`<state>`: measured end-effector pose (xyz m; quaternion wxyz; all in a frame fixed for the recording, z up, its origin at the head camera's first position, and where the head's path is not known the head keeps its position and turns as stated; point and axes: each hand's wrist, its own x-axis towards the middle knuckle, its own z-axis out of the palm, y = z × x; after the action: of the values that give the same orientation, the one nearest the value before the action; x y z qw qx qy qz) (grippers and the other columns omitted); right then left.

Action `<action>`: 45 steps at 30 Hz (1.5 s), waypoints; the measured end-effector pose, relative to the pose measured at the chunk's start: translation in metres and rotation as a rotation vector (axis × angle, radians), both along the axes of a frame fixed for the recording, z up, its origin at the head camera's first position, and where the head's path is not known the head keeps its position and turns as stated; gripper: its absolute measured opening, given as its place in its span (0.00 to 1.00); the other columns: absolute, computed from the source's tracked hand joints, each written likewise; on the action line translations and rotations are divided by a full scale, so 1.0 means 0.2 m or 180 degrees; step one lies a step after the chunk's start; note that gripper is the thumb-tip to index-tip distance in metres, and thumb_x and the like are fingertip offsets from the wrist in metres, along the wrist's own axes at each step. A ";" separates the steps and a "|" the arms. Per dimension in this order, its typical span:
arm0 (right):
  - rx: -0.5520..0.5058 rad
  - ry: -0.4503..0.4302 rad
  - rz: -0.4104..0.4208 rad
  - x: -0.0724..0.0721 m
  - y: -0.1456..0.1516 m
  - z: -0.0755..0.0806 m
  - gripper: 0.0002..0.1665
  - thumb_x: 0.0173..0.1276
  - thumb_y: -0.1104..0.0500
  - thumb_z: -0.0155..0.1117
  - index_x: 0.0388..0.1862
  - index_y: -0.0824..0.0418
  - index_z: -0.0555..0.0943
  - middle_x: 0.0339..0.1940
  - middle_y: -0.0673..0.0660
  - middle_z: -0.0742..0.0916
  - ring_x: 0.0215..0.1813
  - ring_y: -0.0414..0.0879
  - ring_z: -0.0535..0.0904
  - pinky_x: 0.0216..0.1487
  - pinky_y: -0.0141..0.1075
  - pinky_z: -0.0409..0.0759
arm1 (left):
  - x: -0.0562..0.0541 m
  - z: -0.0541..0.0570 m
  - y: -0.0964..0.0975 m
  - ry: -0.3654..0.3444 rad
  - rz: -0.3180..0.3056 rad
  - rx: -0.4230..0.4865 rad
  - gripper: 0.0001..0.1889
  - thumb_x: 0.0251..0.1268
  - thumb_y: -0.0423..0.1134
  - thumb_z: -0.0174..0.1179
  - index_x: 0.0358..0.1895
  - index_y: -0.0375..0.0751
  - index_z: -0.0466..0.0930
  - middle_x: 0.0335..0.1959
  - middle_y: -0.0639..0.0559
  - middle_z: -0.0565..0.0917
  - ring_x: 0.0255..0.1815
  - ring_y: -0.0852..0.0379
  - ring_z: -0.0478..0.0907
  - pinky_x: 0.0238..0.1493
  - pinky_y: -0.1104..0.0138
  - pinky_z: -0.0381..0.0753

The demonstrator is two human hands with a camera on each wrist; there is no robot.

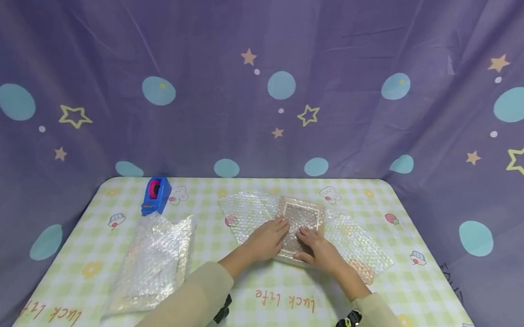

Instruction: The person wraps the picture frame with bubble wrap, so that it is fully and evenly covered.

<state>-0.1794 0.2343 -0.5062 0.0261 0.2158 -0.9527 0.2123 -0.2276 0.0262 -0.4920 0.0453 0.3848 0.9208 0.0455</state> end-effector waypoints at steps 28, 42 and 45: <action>0.0127 0.0265 -0.0049 -0.03 0.05 -0.04 0.45 0.58 0.39 0.67 0.67 0.65 0.70 0.70 0.65 0.73 0.72 0.61 0.67 0.75 0.56 0.60 | -0.01 0.00 -0.01 -0.0155 0.0008 0.0220 0.24 0.71 0.41 0.50 0.68 0.41 0.68 0.71 0.47 0.69 0.76 0.51 0.61 0.77 0.58 0.60; 0.0313 0.0077 -0.0036 -0.02 0.03 -0.03 0.44 0.62 0.40 0.63 0.69 0.65 0.67 0.72 0.65 0.70 0.74 0.61 0.64 0.75 0.55 0.61 | -0.18 0.10 -0.25 -0.0298 0.2586 0.1075 0.26 0.65 0.40 0.55 0.60 0.23 0.69 0.63 0.29 0.71 0.67 0.36 0.68 0.68 0.52 0.72; 0.0317 0.0094 -0.0045 -0.02 0.04 -0.04 0.43 0.64 0.41 0.62 0.69 0.65 0.67 0.72 0.66 0.69 0.74 0.61 0.63 0.75 0.55 0.60 | -0.21 0.12 -0.32 -0.0679 0.3238 0.1169 0.28 0.62 0.38 0.53 0.60 0.19 0.63 0.57 0.26 0.70 0.60 0.33 0.69 0.59 0.50 0.78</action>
<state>-0.1826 0.2418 -0.5139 0.0308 0.2133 -0.9631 0.1612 -0.2699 -0.0371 -0.4682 0.0428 -0.1139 0.9578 0.2603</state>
